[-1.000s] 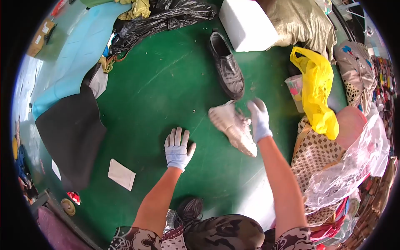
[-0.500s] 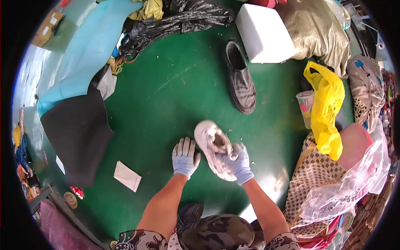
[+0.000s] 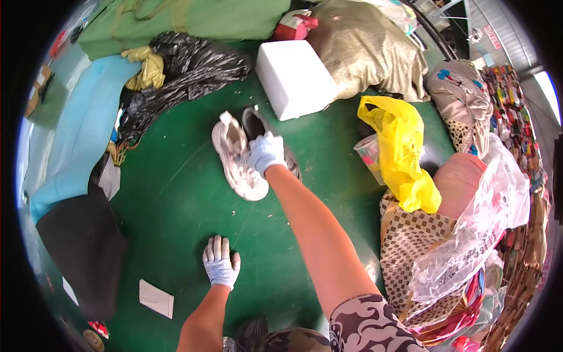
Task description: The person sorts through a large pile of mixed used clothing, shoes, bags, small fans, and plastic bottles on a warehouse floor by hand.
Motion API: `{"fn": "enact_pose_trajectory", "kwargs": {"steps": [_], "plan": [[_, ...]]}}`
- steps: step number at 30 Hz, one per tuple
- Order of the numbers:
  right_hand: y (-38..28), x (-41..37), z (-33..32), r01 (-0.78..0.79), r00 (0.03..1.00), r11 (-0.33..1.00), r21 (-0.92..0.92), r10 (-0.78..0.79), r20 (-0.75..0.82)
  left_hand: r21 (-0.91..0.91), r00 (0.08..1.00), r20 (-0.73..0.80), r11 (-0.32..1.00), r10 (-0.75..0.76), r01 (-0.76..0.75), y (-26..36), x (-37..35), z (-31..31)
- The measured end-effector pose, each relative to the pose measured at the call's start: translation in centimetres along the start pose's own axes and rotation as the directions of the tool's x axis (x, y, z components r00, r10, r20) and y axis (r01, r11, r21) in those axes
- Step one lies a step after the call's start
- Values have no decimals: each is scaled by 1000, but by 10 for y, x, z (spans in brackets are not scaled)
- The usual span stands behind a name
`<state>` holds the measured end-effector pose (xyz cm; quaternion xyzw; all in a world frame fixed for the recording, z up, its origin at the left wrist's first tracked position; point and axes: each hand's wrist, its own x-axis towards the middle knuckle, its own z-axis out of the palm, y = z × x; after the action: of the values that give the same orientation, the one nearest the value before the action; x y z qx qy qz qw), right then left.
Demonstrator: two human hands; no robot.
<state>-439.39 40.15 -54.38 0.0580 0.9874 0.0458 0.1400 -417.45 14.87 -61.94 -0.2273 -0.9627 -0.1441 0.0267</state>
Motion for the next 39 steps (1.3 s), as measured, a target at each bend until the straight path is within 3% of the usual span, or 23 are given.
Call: {"fn": "enact_pose_trajectory", "kwargs": {"steps": [4, 7, 9, 11, 14, 15, 17, 18, 20, 23, 24, 25, 26, 27, 28, 29, 30, 32, 34, 36, 37, 38, 39], "plan": [[34, -104, 27, 219, 975, 971, -91, -214, 63, -2, 1000, -27, 1000, 6, -6, 1, -1, 1], [87, -242, 58, 336, 942, 936, -100, -334, 42, 10, 999, -48, 1000, 24, -23, 0, -3, 2], [121, -348, 57, 365, 908, 921, -139, -319, 270, 18, 997, -72, 999, 35, -33, 0, -3, 2], [154, -468, 68, 318, 859, 935, -154, -216, 464, 5, 997, -77, 1000, 22, -22, 0, -4, 3], [198, -662, 54, 195, 559, 950, -243, 96, 823, -73, 995, -65, 994, 74, -79, -12, 3, 1], [225, -754, 71, -27, 529, 949, -314, 280, 801, -98, 990, -113, 991, 80, -91, -15, 12, -4], [277, -933, 102, -453, 410, 776, -440, 619, 670, -133, 979, -202, 989, 38, -66, -16, 47, 0], [275, -896, 50, -671, 162, 641, -373, 618, 769, -107, 984, -178, 994, -26, 6, -10, 73, 4], [289, -827, 44, -606, 134, 710, -359, 535, 834, -115, 983, -149, 989, -106, 89, 20, 133, 5], [306, -735, 29, -367, -58, 893, -259, 256, 965, -136, 972, -19, 964, -233, 228, 69, 199, 25], [307, -666, 46, -109, 285, 988, -108, 135, 949, 6, 971, 9, 971, -240, 240, 80, 205, 39], [281, -563, 26, -108, 591, 991, -83, 131, 796, 68, 973, -23, 971, -230, 231, 82, 208, 50], [265, -472, 20, 95, 802, 995, -9, -71, 594, 130, 973, -44, 965, -225, 229, 86, 208, 60], [247, -391, 16, 136, 976, 974, 183, -163, 145, 129, 965, -16, 956, -264, 263, 91, 207, 61], [237, -318, 16, 324, 946, 943, 75, -323, -28, 131, 967, 21, 959, -255, 250, 89, 205, 52], [224, -246, 8, 372, 923, 920, 122, -353, -149, 131, 972, 37, 966, -231, 225, 88, 210, 48], [224, -184, 10, 421, 884, 907, 20, -405, -232, 138, 966, 30, 958, -256, 250, 87, 214, 52], [234, -84, -6, 338, 939, 914, -223, -343, 14, 139, 972, 23, 964, -233, 227, 85, 209, 58], [273, -46, -18, 166, 986, 895, -414, -161, 48, 145, 965, 71, 960, -252, 240, 87, 213, 52], [321, -51, -47, -173, 911, 915, -365, 290, 294, 147, 974, 27, 965, -224, 218, 86, 211, 54], [401, -76, 10, -211, 960, 910, -358, 261, 98, 146, 973, 22, 964, -230, 224, 86, 211, 55], [417, -107, 3, -342, 934, 885, -316, 358, -7, 134, 973, 19, 965, -229, 224, 88, 212, 52], [418, -119, -24, -533, 800, 777, -335, 592, 99, 131, 974, 12, 966, -225, 221, 88, 213, 53]]}}
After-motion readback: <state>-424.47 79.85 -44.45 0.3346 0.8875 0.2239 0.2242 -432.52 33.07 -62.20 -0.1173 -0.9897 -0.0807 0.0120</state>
